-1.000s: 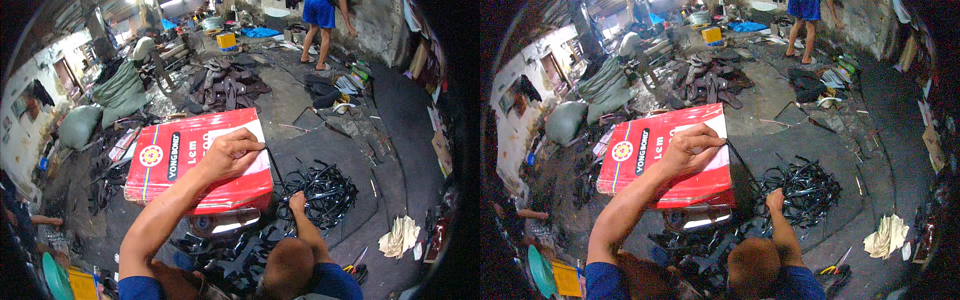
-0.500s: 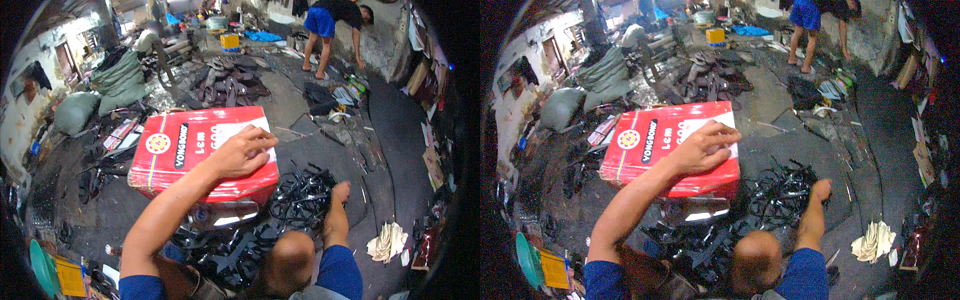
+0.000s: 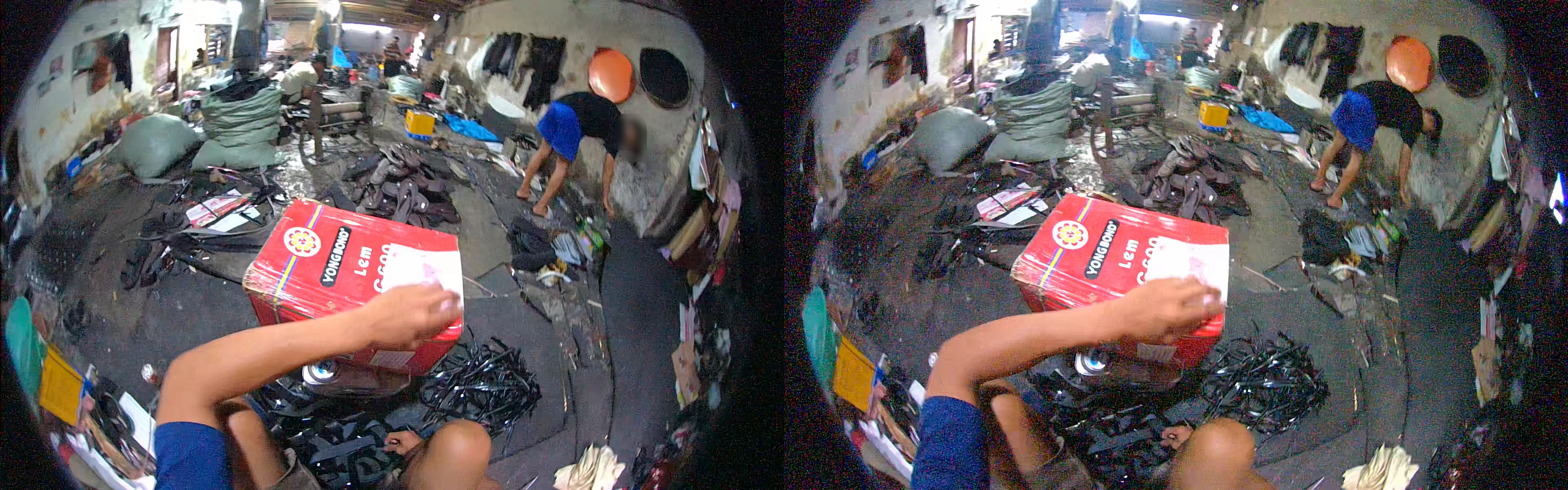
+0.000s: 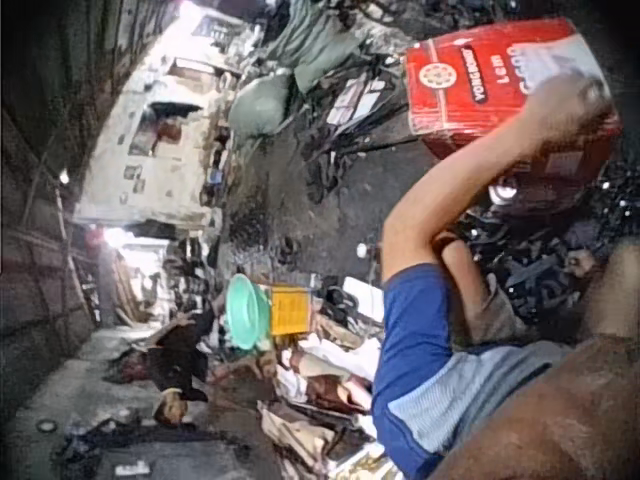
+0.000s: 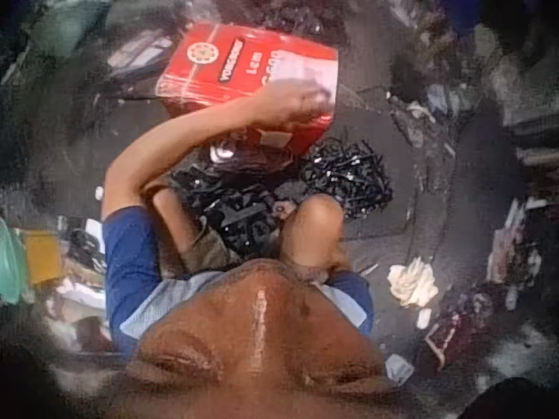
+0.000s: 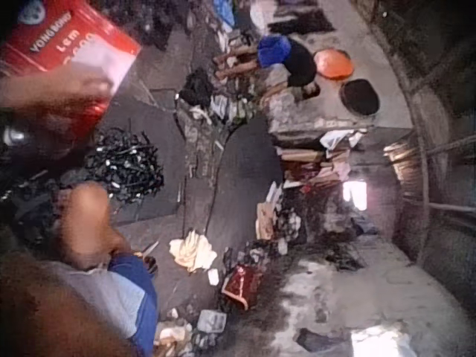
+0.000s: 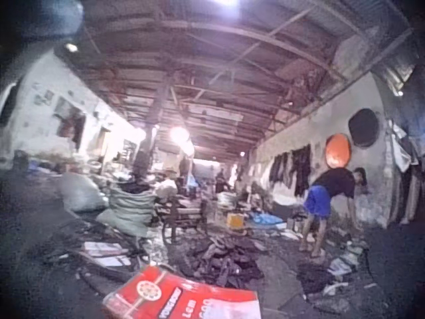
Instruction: The person sits on the floor and repeatedly cuts black straps using a small blade, stacking the cut pieces on a red box. The person handles the straps one at a time and discards the cut ends onto the floor.
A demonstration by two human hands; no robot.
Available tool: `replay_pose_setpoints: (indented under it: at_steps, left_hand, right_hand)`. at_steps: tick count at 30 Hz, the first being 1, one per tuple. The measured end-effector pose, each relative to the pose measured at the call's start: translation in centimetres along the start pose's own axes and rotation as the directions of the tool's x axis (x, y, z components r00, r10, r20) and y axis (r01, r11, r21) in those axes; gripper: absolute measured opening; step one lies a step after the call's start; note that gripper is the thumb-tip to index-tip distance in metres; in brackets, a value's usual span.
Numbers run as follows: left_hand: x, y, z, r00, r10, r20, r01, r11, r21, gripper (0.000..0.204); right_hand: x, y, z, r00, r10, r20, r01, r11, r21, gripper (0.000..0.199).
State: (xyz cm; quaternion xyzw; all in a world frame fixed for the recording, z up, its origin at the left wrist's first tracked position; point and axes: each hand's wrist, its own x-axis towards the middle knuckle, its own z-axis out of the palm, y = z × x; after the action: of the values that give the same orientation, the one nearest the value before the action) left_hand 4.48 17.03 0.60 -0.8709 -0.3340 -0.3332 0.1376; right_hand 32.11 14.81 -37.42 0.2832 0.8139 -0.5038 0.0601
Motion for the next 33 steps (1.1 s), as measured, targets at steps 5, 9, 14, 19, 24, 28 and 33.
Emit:
replay_pose_setpoints:
  at_steps: [5, 9, 14, 19, 24, 28, 33]
  left_hand:
    - [-3.4, 9.6, -4.2, 0.884, 0.057, 0.464, -0.020, 0.996, -0.084, 0.056]
    - [-5.9, 11.1, -3.0, 0.802, -0.292, 0.521, 0.485, 0.828, -0.282, 0.070]
    - [-5.9, 9.5, -1.7, 0.806, -0.364, 0.467, 0.592, 0.463, -0.660, 0.101]
    - [-4.8, 7.9, -4.6, 0.757, -0.529, 0.384, 0.624, 0.410, -0.665, 0.038]
    - [-6.3, 7.0, -9.4, 0.661, -0.637, 0.396, 0.703, 0.344, -0.622, 0.021]
    - [-7.2, 7.1, -10.2, 0.594, -0.391, 0.703, 0.789, 0.452, -0.416, 0.032]
    - [-7.6, 8.6, -9.7, 0.802, -0.303, 0.515, 0.570, 0.647, -0.506, 0.080]
  right_hand:
    - [-3.5, -8.6, -9.1, 0.989, 0.075, 0.128, -0.060, 0.992, -0.115, 0.032]
    - [-6.3, -20.2, -17.0, 0.955, -0.131, 0.268, 0.188, 0.962, -0.197, 0.030]
    - [-10.0, -33.4, -20.9, 0.881, -0.447, 0.153, 0.466, 0.875, -0.130, 0.023]
    - [-12.0, -37.3, -21.9, 0.967, -0.160, -0.201, 0.213, 0.935, 0.284, 0.018]
    - [-12.1, -36.3, -23.3, 0.958, -0.104, -0.266, 0.175, 0.949, 0.262, 0.015]
    - [-10.3, -34.5, -22.4, 0.768, -0.579, -0.274, 0.579, 0.810, -0.088, 0.019]
    - [-11.3, -38.0, -21.1, 0.926, -0.371, -0.070, 0.377, 0.914, 0.151, 0.020]
